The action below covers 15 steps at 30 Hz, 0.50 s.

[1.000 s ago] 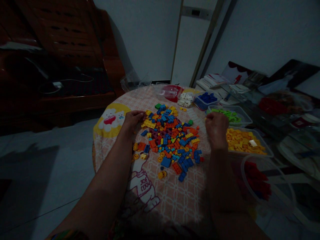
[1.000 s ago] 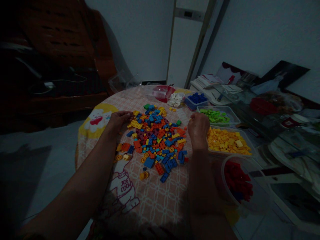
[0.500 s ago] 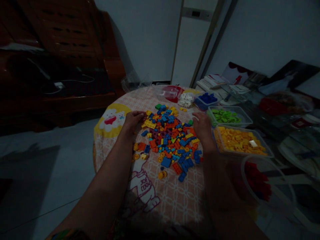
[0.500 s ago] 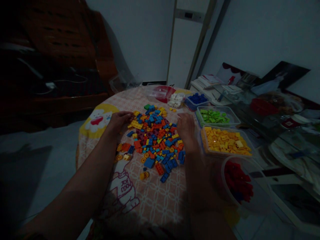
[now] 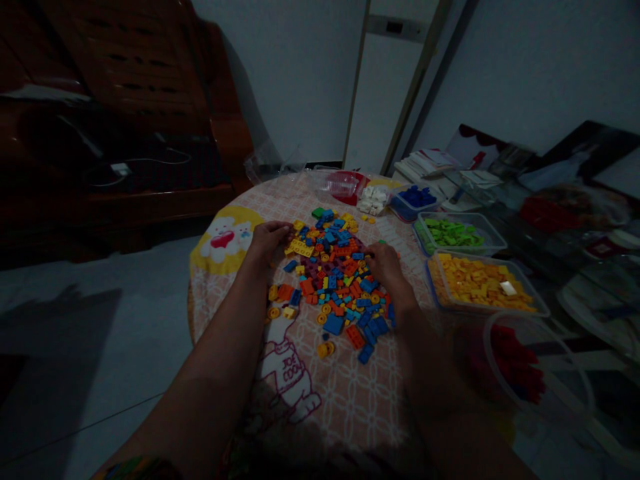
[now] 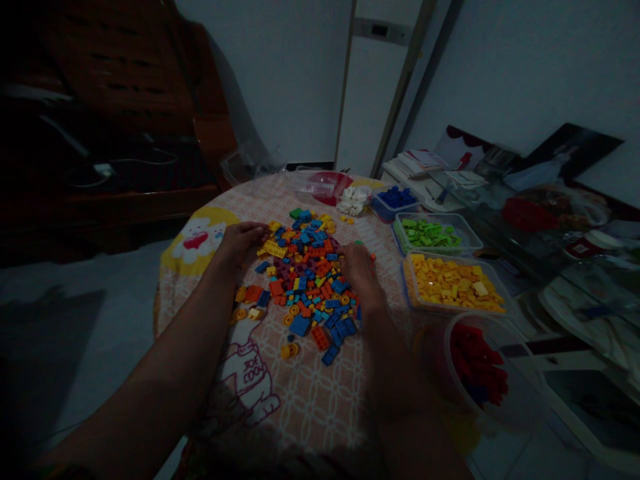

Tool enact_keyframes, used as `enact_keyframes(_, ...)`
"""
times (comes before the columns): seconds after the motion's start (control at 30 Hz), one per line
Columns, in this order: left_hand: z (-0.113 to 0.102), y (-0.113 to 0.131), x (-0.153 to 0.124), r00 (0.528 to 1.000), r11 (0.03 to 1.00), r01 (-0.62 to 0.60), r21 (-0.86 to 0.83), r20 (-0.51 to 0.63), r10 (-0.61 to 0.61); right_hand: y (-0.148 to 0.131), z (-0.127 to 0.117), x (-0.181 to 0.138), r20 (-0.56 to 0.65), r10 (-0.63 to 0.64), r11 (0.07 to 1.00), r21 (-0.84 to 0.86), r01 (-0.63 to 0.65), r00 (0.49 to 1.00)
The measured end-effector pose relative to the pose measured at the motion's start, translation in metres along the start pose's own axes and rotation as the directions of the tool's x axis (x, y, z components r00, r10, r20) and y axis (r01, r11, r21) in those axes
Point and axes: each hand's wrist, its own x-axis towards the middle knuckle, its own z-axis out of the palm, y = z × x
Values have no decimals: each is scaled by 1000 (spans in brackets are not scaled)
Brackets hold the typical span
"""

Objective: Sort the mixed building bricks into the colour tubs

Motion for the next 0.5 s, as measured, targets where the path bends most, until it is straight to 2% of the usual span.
enact_keyframes(0.07,0,0,0,1000,1000,-3,-2,5,3,0,-4,0,-24,-1,997,72,3,1000)
enact_keyframes(0.23,0,-2,2,1000,1000,-17,-4,17,17,1,-15,-1,-120,121,974,205,-95,985)
enact_keyframes(0.37,-1,-3,3,1000,1000,-16,8,11,16,0,-22,0,-199,125,979,182,-88,972)
enact_keyframes(0.5,-3,-5,5,999,1000,-20,-1,29,20,-4,-31,-2,-185,115,984,154,-87,976)
